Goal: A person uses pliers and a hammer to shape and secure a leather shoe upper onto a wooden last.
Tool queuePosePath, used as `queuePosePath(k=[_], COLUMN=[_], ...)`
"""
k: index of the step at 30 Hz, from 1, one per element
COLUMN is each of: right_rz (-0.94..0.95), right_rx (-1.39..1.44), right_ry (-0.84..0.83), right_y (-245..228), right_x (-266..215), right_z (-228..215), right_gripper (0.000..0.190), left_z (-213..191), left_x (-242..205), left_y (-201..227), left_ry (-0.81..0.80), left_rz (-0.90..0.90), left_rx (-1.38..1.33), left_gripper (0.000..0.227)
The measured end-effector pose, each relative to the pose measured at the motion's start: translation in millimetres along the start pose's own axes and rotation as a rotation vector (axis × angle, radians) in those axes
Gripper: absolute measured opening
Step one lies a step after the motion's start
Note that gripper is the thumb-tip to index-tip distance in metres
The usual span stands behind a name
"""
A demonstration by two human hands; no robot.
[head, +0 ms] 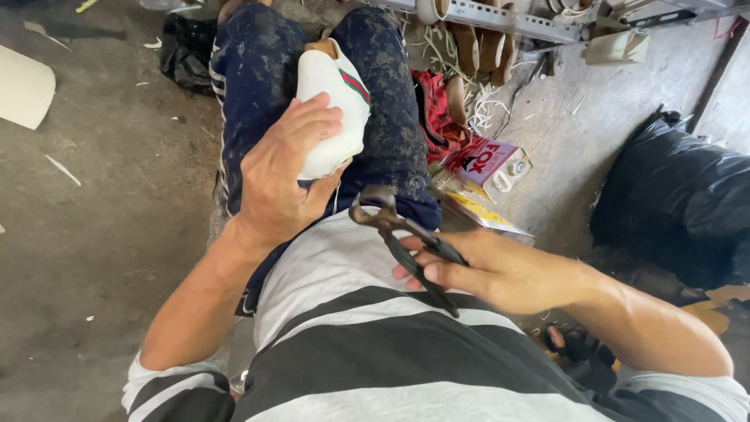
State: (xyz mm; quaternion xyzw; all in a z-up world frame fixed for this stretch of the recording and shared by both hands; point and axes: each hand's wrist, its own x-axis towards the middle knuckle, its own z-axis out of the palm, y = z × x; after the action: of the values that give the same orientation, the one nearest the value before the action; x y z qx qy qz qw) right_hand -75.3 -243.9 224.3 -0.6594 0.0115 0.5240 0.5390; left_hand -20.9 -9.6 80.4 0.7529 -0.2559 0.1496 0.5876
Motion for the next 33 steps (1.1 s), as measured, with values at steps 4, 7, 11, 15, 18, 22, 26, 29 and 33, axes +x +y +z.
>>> queuePosePath(k=[4, 7, 11, 15, 18, 22, 26, 29, 33], right_rz=[0.042, 0.021, 0.059, 0.166, 0.210, 0.216, 0.110, -0.032, -0.221], right_rx=[0.146, 0.181, 0.127, 0.034, -0.118, -0.074, -0.099, -0.132, -0.137], right_ry=[0.029, 0.033, -0.014, -0.016, -0.004, -0.023, 0.188, 0.353, 0.519], right_y=[12, 7, 4, -7, -18, -13, 7, 6, 30], right_x=[9, 15, 10, 5, 3, 7, 16, 29, 44], right_z=[-4, -8, -14, -23, -23, -14, 8, 22, 39], right_gripper=[0.048, 0.049, 0.047, 0.032, 0.029, 0.030, 0.032, 0.031, 0.025], left_z=[1, 0, 2, 5, 7, 6, 5, 4, 5], left_x=[-5, -7, -15, -19, -21, -18, -14, -7, -4], left_y=[3, 0, 3, 5, 2, 3, 0, -4, -7], left_ry=[-0.016, -0.018, -0.029, -0.050, -0.063, -0.061, -0.028, 0.017, 0.058], left_rz=[-0.007, 0.010, 0.039, 0.086, 0.091, 0.065, 0.024, -0.007, -0.043], left_rx=[0.011, -0.005, 0.017, 0.017, 0.012, 0.015, -0.005, -0.015, -0.015], left_gripper=[0.025, 0.025, 0.025, 0.025, 0.024, 0.024, 0.027, 0.026, 0.025])
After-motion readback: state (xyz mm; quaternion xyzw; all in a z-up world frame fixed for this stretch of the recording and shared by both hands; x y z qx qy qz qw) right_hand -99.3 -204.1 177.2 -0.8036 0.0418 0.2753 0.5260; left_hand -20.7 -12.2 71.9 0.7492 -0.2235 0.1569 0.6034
